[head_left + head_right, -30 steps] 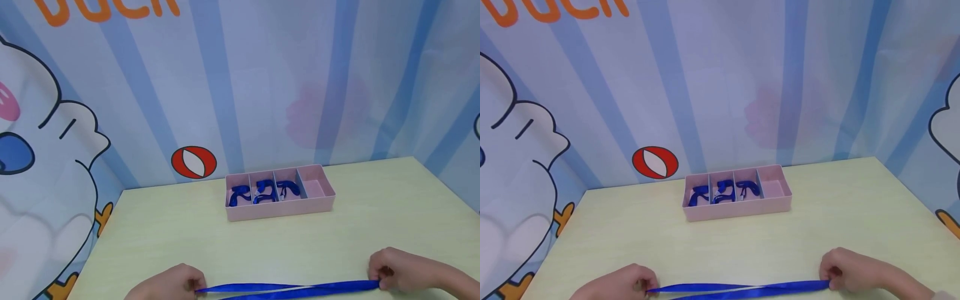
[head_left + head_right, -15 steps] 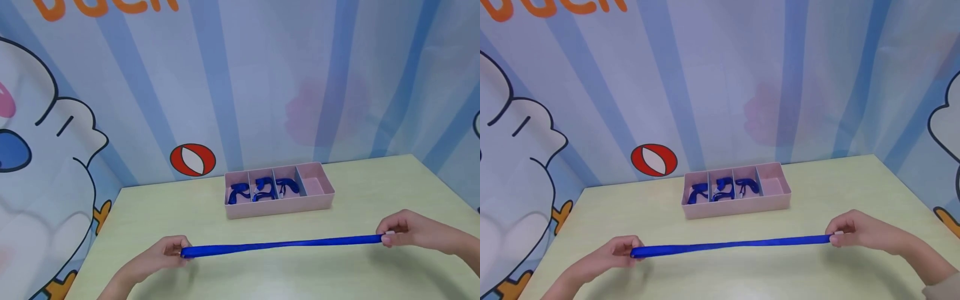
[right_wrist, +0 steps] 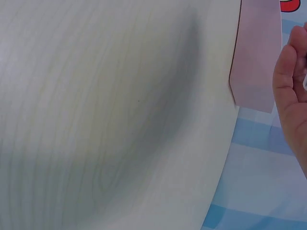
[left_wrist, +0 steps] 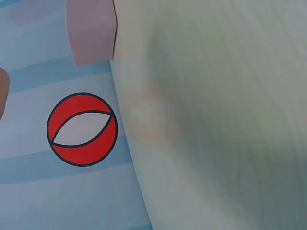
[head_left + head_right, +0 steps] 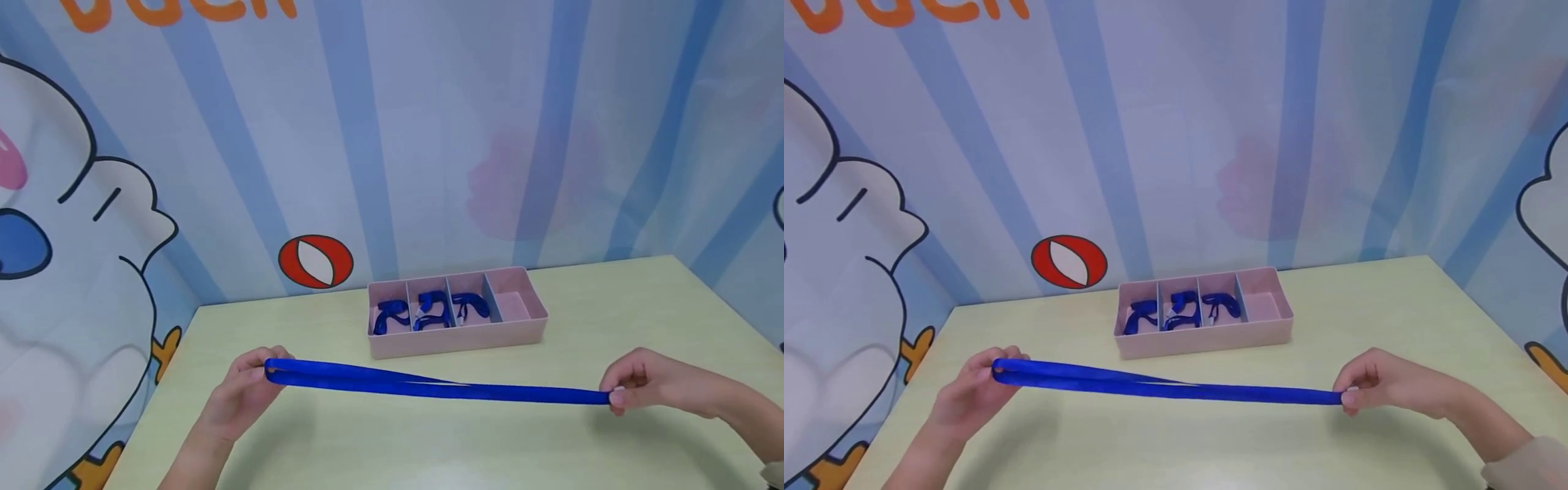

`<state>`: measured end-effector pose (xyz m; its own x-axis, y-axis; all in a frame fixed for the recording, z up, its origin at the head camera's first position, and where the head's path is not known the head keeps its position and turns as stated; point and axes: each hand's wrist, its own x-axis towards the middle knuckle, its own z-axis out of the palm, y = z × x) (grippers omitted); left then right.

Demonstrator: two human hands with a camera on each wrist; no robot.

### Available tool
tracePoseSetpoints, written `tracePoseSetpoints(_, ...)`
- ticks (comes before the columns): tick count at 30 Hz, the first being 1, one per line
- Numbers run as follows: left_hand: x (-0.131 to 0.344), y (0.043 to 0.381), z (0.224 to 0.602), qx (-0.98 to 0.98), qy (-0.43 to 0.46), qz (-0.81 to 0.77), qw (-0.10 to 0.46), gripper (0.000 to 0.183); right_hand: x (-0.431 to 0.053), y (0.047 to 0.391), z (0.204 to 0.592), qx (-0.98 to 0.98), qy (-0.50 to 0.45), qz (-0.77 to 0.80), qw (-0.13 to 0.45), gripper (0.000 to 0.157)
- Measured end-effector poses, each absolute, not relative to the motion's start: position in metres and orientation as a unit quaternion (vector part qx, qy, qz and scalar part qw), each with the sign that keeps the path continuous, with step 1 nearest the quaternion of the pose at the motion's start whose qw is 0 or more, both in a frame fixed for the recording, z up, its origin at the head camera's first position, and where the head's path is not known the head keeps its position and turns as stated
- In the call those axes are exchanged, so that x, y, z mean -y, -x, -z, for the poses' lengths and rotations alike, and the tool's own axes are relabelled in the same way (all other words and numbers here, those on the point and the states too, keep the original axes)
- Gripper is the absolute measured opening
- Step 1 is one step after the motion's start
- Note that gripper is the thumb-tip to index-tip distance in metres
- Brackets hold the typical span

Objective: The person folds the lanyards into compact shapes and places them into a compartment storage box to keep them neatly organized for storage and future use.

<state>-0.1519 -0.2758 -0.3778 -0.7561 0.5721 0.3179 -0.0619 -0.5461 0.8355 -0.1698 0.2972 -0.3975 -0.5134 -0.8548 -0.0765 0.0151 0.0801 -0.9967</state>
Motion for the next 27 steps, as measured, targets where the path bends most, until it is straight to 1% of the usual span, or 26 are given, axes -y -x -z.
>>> tracePoseSetpoints(2, 0.275, 0.154, 0.376, -0.441, -0.320, -0.818, 0.184, 0.049, -0.297, 0.171, 0.400, -0.623, 0.336, 0.600, 0.374, 0.025)
tracePoseSetpoints(5, 0.274, 0.157, 0.372, -0.467, -0.330, -0.805, 0.162, 0.042, -0.297, 0.172, 0.402, -0.618, 0.338, 0.602, 0.376, 0.025)
tracePoseSetpoints(7, 0.273, 0.157, 0.369, -0.512, -0.307, -0.793, 0.123, 0.039, -0.297, 0.173, 0.403, -0.624, 0.335, 0.600, 0.373, 0.024)
tracePoseSetpoints(8, 0.272, 0.156, 0.368, -0.542, -0.282, -0.786, 0.098, 0.037, -0.298, 0.174, 0.403, -0.627, 0.331, 0.599, 0.372, 0.024)
tracePoseSetpoints(11, 0.267, 0.153, 0.366, -0.647, -0.189, -0.739, 0.003, 0.032, -0.299, 0.175, 0.402, -0.634, 0.323, 0.599, 0.366, 0.025)
tracePoseSetpoints(13, 0.261, 0.150, 0.365, -0.706, -0.130, -0.693, -0.064, 0.025, -0.301, 0.176, 0.401, -0.637, 0.319, 0.600, 0.362, 0.025)
tracePoseSetpoints(15, 0.255, 0.146, 0.363, -0.754, -0.098, -0.636, -0.132, 0.019, -0.302, 0.178, 0.401, -0.640, 0.317, 0.602, 0.358, 0.026)
tracePoseSetpoints(17, 0.249, 0.142, 0.362, -0.785, -0.096, -0.574, -0.212, 0.015, -0.303, 0.178, 0.399, -0.644, 0.317, 0.601, 0.351, 0.026)
tracePoseSetpoints(20, 0.242, 0.141, 0.362, -0.801, -0.133, -0.475, -0.339, 0.017, -0.304, 0.178, 0.398, -0.643, 0.319, 0.606, 0.343, 0.028)
tracePoseSetpoints(23, 0.237, 0.145, 0.364, -0.793, -0.152, -0.387, -0.446, 0.017, -0.301, 0.177, 0.398, -0.645, 0.326, 0.606, 0.333, 0.029)
tracePoseSetpoints(25, 0.235, 0.147, 0.365, -0.790, -0.147, -0.333, -0.493, 0.014, -0.298, 0.177, 0.397, -0.650, 0.330, 0.602, 0.326, 0.029)
tracePoseSetpoints(27, 0.233, 0.150, 0.365, -0.797, -0.137, -0.274, -0.520, 0.013, -0.296, 0.176, 0.395, -0.661, 0.331, 0.596, 0.315, 0.029)
